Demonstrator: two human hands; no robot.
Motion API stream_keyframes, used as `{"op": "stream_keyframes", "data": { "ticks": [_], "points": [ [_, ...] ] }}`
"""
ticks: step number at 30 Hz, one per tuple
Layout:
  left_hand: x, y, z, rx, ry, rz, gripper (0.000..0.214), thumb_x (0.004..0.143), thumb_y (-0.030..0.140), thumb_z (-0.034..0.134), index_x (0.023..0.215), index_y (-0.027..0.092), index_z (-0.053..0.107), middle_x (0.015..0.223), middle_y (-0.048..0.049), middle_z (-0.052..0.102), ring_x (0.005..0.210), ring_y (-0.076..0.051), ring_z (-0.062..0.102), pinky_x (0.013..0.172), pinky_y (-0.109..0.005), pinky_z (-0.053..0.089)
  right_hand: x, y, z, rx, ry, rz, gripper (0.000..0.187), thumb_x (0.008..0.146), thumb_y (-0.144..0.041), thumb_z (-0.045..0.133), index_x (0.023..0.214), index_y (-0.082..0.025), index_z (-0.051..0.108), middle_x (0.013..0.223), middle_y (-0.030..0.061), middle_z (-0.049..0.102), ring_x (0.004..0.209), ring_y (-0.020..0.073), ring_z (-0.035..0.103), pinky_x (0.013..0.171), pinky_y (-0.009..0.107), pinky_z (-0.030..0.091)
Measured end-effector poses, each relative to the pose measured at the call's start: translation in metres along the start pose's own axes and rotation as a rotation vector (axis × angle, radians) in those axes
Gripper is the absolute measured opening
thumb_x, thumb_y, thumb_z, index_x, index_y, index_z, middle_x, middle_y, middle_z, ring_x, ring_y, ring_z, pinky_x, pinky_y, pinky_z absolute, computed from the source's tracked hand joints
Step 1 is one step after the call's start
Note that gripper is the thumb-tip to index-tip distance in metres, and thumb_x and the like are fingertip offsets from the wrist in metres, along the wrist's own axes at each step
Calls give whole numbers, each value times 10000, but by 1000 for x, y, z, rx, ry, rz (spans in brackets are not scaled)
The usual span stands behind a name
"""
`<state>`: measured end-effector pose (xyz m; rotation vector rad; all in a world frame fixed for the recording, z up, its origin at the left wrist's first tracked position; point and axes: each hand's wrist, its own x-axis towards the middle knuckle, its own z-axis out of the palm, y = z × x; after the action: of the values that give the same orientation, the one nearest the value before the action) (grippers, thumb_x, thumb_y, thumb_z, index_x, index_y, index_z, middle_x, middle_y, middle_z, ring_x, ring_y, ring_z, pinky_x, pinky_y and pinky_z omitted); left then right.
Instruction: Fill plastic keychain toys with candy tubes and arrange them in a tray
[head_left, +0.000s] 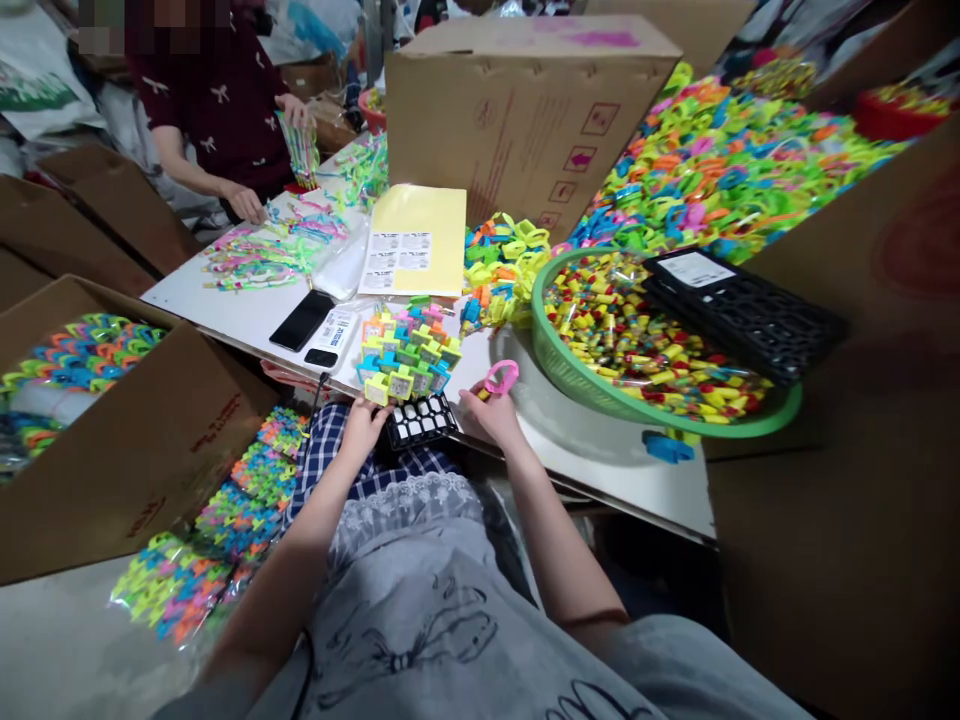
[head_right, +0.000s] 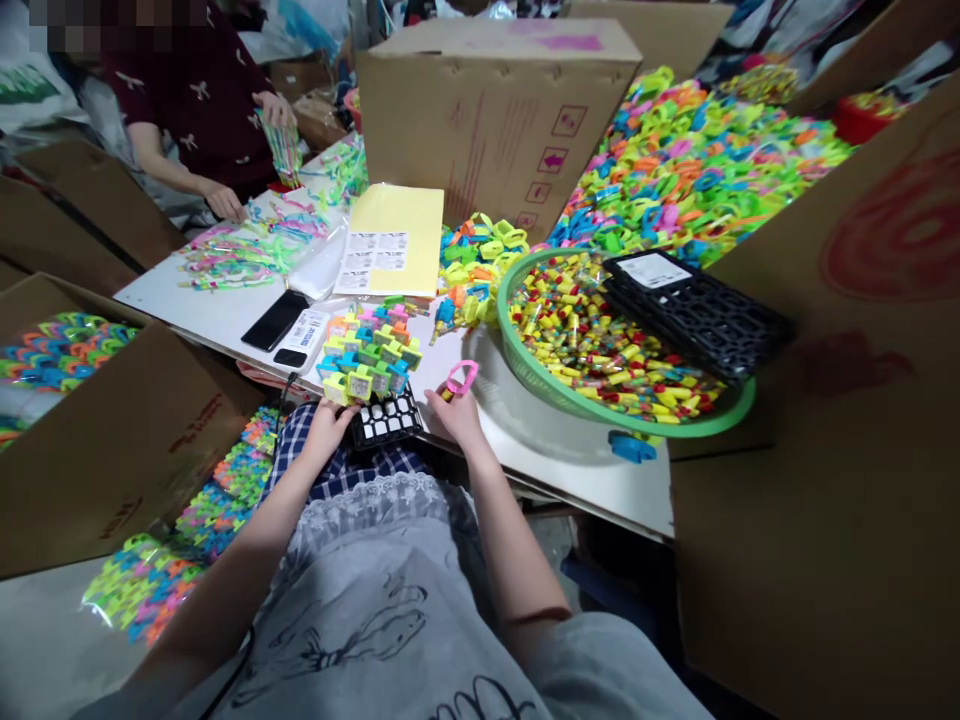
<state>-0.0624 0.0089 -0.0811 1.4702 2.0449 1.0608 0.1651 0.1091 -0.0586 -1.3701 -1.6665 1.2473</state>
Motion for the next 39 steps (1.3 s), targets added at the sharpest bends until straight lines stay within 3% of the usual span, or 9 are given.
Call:
{"op": "stream_keyframes", "data": {
  "ticks": [3, 6, 10, 15, 19, 24, 29, 34, 39],
  "points": [
    [0, -1, 2, -1, 10, -3, 173, 798, 167, 577, 928, 174, 691, 1125, -103, 638, 1143, -255, 542, 1045, -406, 389, 1, 2, 5, 49, 10, -58, 241, 689, -425, 607, 714, -216, 488, 579, -26, 526, 559, 154, 513, 575, 276, 435],
    [0, -2, 3, -2, 23, -8, 168, 803, 184, 573, 922, 166, 691, 1106, -107, 644, 1136, -256, 548, 1037, -402, 398, 2, 4, 9, 143, -100, -57, 234, 695, -365, 580, 855, -201, 532, 674, -10, 581, 605, 159, 563, 635, 294, 478],
    [1, -4, 3, -3, 31, -9, 162, 806, 207, 576, 913, 172, 693, 1084, -101, 654, 1130, -258, 552, 1036, -405, 400, 7, 5, 12, 189, -138, -58, 224, 706, -360, 579, 843, -183, 556, 690, 2, 597, 619, 159, 577, 666, 305, 494],
    [1, -6, 2, -8, 38, 10, 173, 794, 227, 591, 918, 168, 695, 1089, -108, 657, 1135, -273, 545, 1037, -420, 397, 19, 4, 21, 103, -142, -226, 203, 723, -358, 608, 803, -172, 598, 768, 28, 645, 713, 175, 594, 729, 310, 489],
    [2, -7, 1, -23, 33, 39, 167, 792, 233, 591, 907, 171, 695, 1075, -111, 664, 1124, -281, 551, 1025, -425, 404, 23, 5, 26, 71, -226, -349, 136, 774, -263, 550, 841, -176, 630, 853, 46, 680, 826, 198, 617, 812, 338, 489],
    [1, -5, 0, -43, 50, 60, 186, 788, 262, 597, 930, 174, 679, 1046, -112, 657, 1109, -279, 554, 1005, -418, 412, 25, 3, 24, -29, -304, -532, 185, 810, -170, 481, 902, -180, 640, 971, 65, 672, 939, 206, 600, 898, 358, 461],
    [-5, 2, 2, -52, 147, 49, 273, 784, 328, 610, 996, 156, 608, 1004, -106, 594, 1014, -254, 564, 929, -401, 451, 27, -2, 23, -15, -295, -565, 154, 825, -207, 521, 927, -177, 633, 997, 75, 676, 940, 213, 611, 879, 352, 475],
    [-5, 8, 4, -42, 357, 66, 361, 730, 380, 672, 980, 165, 524, 971, -70, 528, 951, -228, 537, 879, -378, 454, 30, 1, 25, -65, -222, -606, 198, 846, -236, 528, 992, -171, 645, 1065, 104, 668, 999, 235, 606, 890, 366, 473],
    [0, 4, 5, -57, 316, 63, 288, 729, 364, 668, 931, 190, 559, 943, -65, 583, 970, -245, 553, 905, -393, 436, 38, 10, 26, -126, -260, -633, 205, 833, -211, 536, 990, -160, 657, 1036, 99, 687, 959, 225, 627, 858, 337, 493]
  ]
}}
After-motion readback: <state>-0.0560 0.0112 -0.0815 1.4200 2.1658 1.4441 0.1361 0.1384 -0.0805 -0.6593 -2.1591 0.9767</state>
